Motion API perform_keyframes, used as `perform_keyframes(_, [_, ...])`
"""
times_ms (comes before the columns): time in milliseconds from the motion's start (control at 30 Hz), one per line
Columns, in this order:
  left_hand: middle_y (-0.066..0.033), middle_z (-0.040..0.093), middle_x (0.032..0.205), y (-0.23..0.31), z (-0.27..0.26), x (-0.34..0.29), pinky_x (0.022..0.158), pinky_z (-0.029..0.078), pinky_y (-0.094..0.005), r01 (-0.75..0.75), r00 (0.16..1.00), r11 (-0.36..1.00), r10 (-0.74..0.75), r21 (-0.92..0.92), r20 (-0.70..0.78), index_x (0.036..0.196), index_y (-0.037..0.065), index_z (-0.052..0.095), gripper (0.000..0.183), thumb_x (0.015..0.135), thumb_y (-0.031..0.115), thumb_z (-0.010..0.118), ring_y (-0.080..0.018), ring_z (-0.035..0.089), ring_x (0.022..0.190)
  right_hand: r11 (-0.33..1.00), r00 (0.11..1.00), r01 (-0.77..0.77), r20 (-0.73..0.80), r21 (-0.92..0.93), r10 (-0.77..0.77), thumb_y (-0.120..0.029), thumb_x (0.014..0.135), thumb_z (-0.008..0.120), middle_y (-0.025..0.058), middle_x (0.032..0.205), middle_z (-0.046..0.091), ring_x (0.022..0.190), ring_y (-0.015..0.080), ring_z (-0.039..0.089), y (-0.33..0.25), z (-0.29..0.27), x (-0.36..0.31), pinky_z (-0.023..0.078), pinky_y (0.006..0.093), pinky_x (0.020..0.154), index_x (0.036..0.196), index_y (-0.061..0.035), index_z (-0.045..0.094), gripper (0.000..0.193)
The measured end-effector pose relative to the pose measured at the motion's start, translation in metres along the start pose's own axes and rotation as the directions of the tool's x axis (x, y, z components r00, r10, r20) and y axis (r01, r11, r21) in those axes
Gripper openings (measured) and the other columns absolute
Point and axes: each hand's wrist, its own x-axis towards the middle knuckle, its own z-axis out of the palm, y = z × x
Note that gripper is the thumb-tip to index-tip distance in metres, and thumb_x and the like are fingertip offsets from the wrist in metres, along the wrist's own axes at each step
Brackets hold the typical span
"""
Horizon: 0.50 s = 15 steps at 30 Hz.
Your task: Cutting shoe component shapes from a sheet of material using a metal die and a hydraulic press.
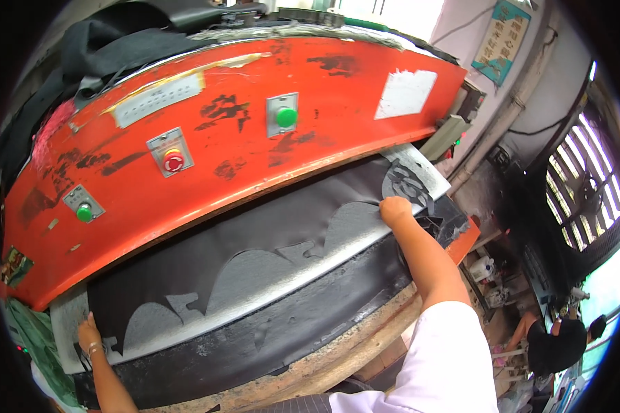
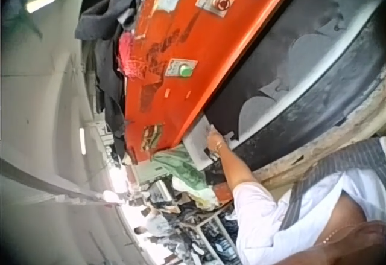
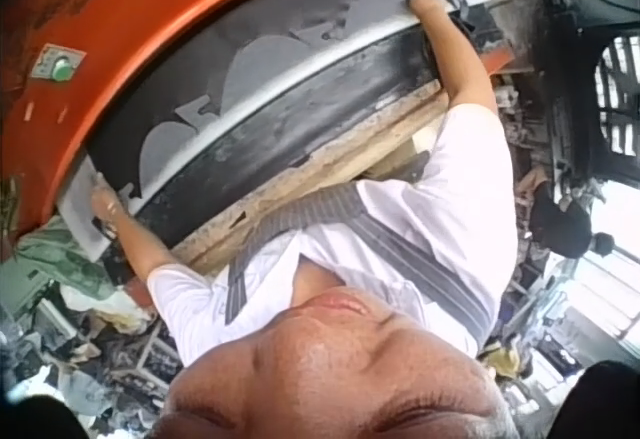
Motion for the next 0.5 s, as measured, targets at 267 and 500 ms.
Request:
perform_keyframes(267, [-0.0175,0.067,0.102,-0.026,-0.007,-0.035,0.082,0.047,-0.0497,0.121,0.986,0.989,-0.129,0.083,0.102,0.103,0.004,0.067,0.070,0.092,0.065,0.034,-0.0385,0.062,0.096,0.991,0.985,0.133,0.109,0.023,-0.135,-0.016,0.082,0.055,0.0100,0.094,0.071,0.088,0.0289,0.070,0.034,0.005,-0.041,0.055,0.0399,0.073,0.090,-0.0121,0.073,0.021])
perform_keyframes(500, [-0.0170,0.058,0.125,0.022,-0.033,-0.065,0.094,0.045,-0.0432,-0.013,0.993,0.986,0.033,0.169,-0.115,0.124,0.003,0.056,0.048,0.089,0.035,0.064,-0.0350,0.055,0.114,0.886,0.971,0.084,-0.239,0.457,0.031,-0.013,0.078,0.058,0.0166,0.112,0.061,0.105,0.0369,0.059,0.098,-0.006,0.021,0.049,0.0454,0.089,0.116,-0.0092,0.060,0.038])
